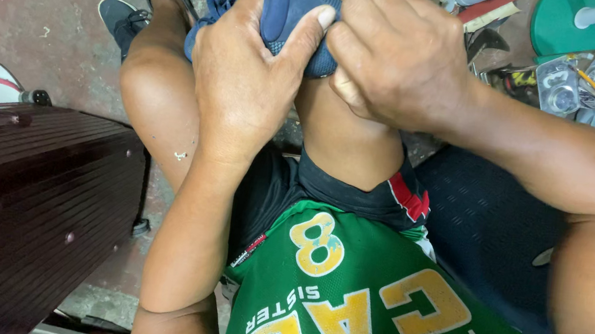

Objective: The person holds a blue and yellow sneaker and uses a small metal tool to scrape and clean the mesh upper. They then apply a white substance from a small bottle to the treated area and rub it in with a cotton swab.

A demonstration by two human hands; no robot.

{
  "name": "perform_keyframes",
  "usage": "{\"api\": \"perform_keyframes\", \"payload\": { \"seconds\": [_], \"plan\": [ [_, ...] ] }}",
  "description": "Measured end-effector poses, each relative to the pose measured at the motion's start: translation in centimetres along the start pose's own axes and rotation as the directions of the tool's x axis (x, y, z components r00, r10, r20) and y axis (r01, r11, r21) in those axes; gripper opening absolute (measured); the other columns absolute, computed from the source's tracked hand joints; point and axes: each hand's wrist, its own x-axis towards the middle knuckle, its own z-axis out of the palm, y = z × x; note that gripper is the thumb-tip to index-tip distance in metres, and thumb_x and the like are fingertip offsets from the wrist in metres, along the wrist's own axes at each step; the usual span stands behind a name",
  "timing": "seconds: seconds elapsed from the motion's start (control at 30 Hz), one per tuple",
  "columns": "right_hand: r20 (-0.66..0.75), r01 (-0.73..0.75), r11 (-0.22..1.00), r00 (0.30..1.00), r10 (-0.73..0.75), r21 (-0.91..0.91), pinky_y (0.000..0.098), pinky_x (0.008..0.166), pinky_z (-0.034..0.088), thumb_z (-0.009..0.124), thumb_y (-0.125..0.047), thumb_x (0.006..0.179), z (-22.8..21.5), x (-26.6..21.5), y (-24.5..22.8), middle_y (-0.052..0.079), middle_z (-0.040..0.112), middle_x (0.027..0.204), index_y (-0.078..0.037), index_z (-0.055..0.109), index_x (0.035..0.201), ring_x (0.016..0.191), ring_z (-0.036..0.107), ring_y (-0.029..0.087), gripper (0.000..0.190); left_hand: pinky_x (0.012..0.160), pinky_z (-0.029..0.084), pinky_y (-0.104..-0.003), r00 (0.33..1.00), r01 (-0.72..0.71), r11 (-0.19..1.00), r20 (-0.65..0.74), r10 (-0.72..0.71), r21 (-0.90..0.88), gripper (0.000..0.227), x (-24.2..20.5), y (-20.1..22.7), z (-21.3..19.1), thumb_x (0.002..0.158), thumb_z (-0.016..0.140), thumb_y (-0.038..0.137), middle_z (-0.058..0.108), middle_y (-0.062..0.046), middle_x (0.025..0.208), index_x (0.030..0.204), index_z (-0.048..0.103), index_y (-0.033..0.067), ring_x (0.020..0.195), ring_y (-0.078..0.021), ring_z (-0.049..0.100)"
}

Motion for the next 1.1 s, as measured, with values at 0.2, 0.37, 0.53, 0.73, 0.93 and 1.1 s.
{"api": "perform_keyframes", "payload": {
  "seconds": [0.2,0.37,0.53,0.73,0.93,1.1],
  "plan": [
    [-0.036,-0.176,0.956,0.981,0.19,0.233,0.0388,0.061,0.047,0.075,-0.005,0.07,1.3,-1.7,0.6,0.011,0.05,0.087,-0.004,0.057,0.088,0.074,0.059,0.028,0.026,0.067,0.056,-0.038,0.998,0.046,0.999,0.05,-0.045,-0.024,0.035,-0.1,-0.1,-0.6,0.097,0.079,0.033,0.072,-0.015,0.079,0.091,0.067,0.001,0.071,-0.0282,0.075],
    [0.016,-0.245,0.907,0.967,0.255,0.344,0.0365,0.076,0.053,0.077,0.002,0.088,0.5,-2.8,0.4,0.009,0.058,0.098,-0.002,0.063,0.106,0.086,0.064,0.025,0.023,0.075,0.058,-0.033,0.997,0.051,0.994,0.068,-0.044,-0.1,0.028,-0.2,0.2,-1.1,0.1,0.077,0.029,0.077,-0.011,0.088,0.102,0.071,0.0026,0.079,-0.0202,0.078],
    [0.016,-0.202,0.941,0.979,0.205,0.271,0.0329,0.077,0.055,0.078,0.0,0.095,-0.4,-2.8,-0.5,0.008,0.061,0.104,-0.002,0.066,0.117,0.092,0.066,0.024,0.025,0.074,0.058,-0.033,0.996,0.04,0.993,0.081,-0.031,-0.114,0.027,0.1,0.0,-1.2,0.102,0.077,0.03,0.077,-0.011,0.088,0.102,0.072,0.003,0.079,-0.0201,0.078],
    [0.048,-0.112,0.984,0.993,0.106,0.138,0.0345,0.067,0.054,0.083,-0.009,0.081,-0.5,-2.0,-0.5,0.009,0.063,0.095,-0.002,0.068,0.105,0.081,0.066,0.024,0.03,0.069,0.056,-0.035,0.995,0.061,0.997,0.075,-0.058,-0.036,0.031,0.2,0.2,-0.7,0.099,0.079,0.031,0.075,-0.013,0.082,0.097,0.07,0.0015,0.073,-0.0225,0.076],
    [0.027,-0.297,0.936,0.954,0.298,0.189,0.0347,0.08,0.054,0.076,0.0,0.09,-0.8,-2.3,1.4,0.007,0.064,0.105,-0.004,0.065,0.109,0.09,0.066,0.023,0.022,0.079,0.059,-0.03,0.996,0.039,0.989,0.091,-0.026,-0.142,0.024,-0.7,0.2,-1.0,0.105,0.076,0.024,0.078,-0.01,0.094,0.109,0.07,0.0014,0.083,-0.0151,0.076],
    [0.078,-0.298,0.93,0.954,0.288,0.215,0.0324,0.069,0.053,0.088,-0.012,0.093,-1.0,-3.2,0.3,0.008,0.066,0.098,-0.006,0.073,0.111,0.084,0.068,0.023,0.024,0.085,0.057,-0.027,0.987,0.121,0.953,0.134,-0.086,-0.279,0.018,-1.5,-0.4,-1.6,0.106,0.073,0.016,0.077,-0.006,0.098,0.113,0.07,0.0001,0.09,-0.0083,0.068]
  ]
}}
